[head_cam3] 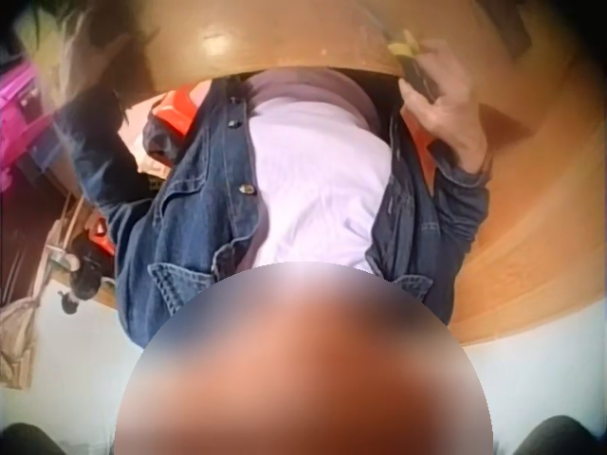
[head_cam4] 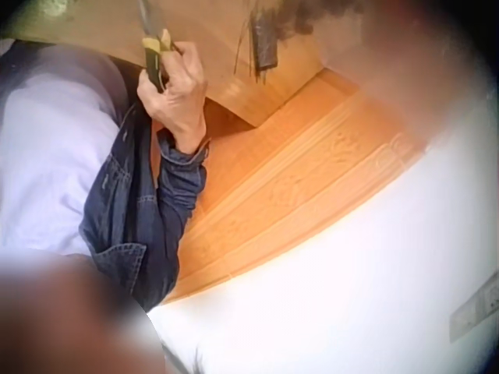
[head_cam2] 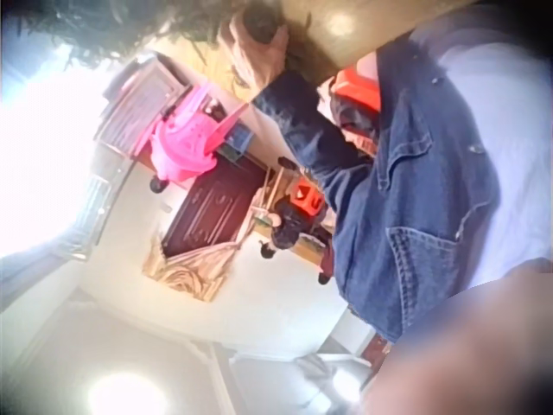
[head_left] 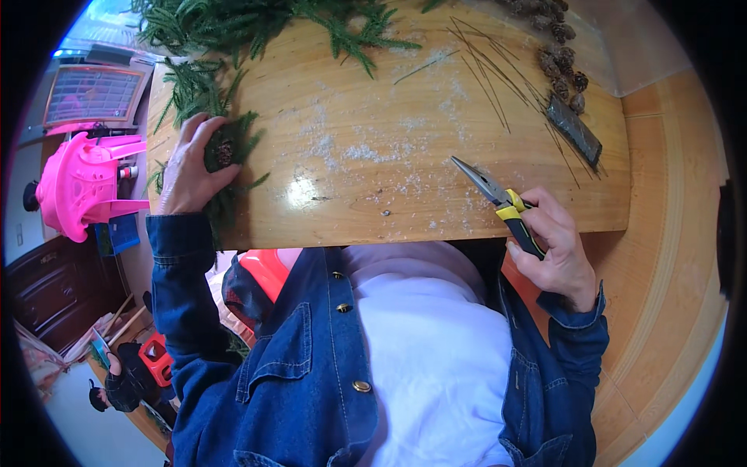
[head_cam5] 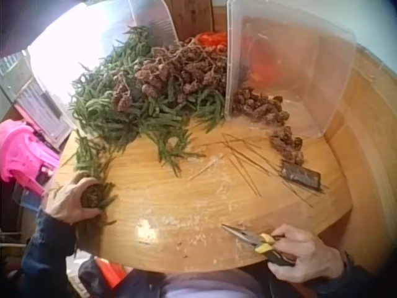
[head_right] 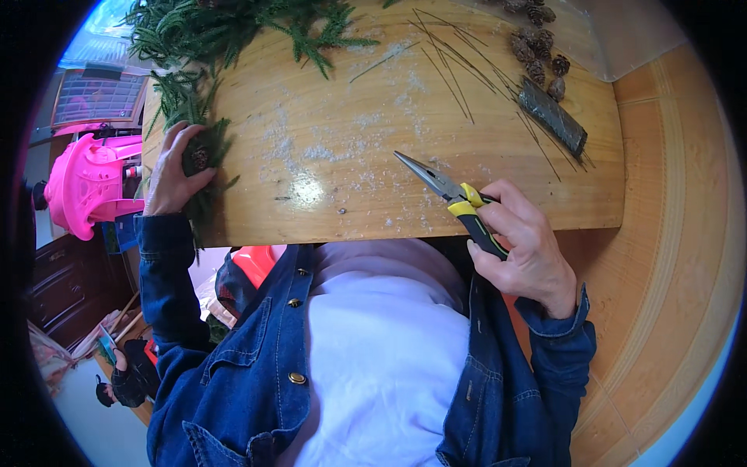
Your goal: Assembling decorative pine branches by wiring pine cones to them.
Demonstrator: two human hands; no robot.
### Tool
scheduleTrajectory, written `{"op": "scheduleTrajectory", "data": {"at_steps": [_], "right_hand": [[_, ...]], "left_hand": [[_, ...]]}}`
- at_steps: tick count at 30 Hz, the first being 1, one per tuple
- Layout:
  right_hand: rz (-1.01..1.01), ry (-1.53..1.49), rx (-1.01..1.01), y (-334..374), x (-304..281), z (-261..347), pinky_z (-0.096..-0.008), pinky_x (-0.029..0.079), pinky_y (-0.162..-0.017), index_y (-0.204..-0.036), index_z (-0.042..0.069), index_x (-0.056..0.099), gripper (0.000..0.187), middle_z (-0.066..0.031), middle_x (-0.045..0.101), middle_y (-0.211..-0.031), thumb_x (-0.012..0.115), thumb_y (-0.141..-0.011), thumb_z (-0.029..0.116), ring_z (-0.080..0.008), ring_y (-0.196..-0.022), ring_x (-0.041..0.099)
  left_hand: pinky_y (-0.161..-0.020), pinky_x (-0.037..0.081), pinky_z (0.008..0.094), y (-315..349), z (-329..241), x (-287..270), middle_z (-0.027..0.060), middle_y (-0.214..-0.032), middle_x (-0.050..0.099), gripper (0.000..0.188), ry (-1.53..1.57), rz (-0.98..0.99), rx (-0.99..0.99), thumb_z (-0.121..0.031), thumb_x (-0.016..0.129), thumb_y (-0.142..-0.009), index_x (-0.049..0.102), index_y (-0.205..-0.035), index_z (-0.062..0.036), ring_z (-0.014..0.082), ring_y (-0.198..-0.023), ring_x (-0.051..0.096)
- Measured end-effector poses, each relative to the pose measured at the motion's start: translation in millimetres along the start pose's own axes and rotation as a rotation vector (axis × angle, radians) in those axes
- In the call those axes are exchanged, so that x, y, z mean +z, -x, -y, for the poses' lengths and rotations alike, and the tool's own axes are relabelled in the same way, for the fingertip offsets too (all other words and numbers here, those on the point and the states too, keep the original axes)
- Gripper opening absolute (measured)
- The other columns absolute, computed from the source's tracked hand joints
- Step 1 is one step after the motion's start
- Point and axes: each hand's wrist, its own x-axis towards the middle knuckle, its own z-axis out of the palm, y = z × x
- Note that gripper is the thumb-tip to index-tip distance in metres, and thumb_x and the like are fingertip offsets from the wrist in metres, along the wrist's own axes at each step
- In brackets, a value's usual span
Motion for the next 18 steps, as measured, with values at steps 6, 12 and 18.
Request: {"op": "scheduleTrajectory", "data": {"at_steps": [6, 12, 18], "right_hand": [[0.004, -0.003, 0.034, -0.7, 0.5, 1.3, -0.0268, 0.039, -0.062, -0.09, -0.003, 0.056, 0.024, -0.0109, 0.049, -0.096, 0.063, -0.066, -0.003, -0.0182, -0.076, 0.05], [0.025, 0.004, -0.024, -6.1, 2.0, -0.1, -0.0271, 0.039, -0.065, -0.09, -0.003, 0.056, 0.024, -0.0108, 0.049, -0.099, 0.062, -0.067, 0.001, -0.0182, -0.079, 0.049], [0.087, -0.042, -0.029, -14.6, 2.6, 4.3, -0.0264, 0.04, -0.061, -0.088, -0.004, 0.056, 0.022, -0.0117, 0.048, -0.095, 0.061, -0.067, -0.003, -0.0193, -0.073, 0.05]], "left_hand": [[-0.094, 0.044, 0.0335, 24.1, -2.9, -35.3, 0.0137, -0.123, 0.052, 0.064, 0.046, -0.22, 0.044, -0.002, 0.074, -0.065, 0.051, -0.125, -0.0057, 0.0245, -0.112, 0.053], [-0.091, 0.044, 0.028, 81.9, -1.7, -85.6, 0.008, -0.118, 0.054, 0.053, 0.489, -0.63, -0.395, 0.002, 0.07, -0.077, 0.051, -0.125, -0.0027, 0.0152, -0.107, 0.052], [-0.099, 0.038, 0.0382, 232.6, 125.7, -93.5, 0.0235, -0.125, 0.047, 0.066, -0.412, -0.61, -0.8, -0.033, 0.078, -0.072, 0.053, -0.126, -0.0046, 0.0326, -0.113, 0.049]]}}
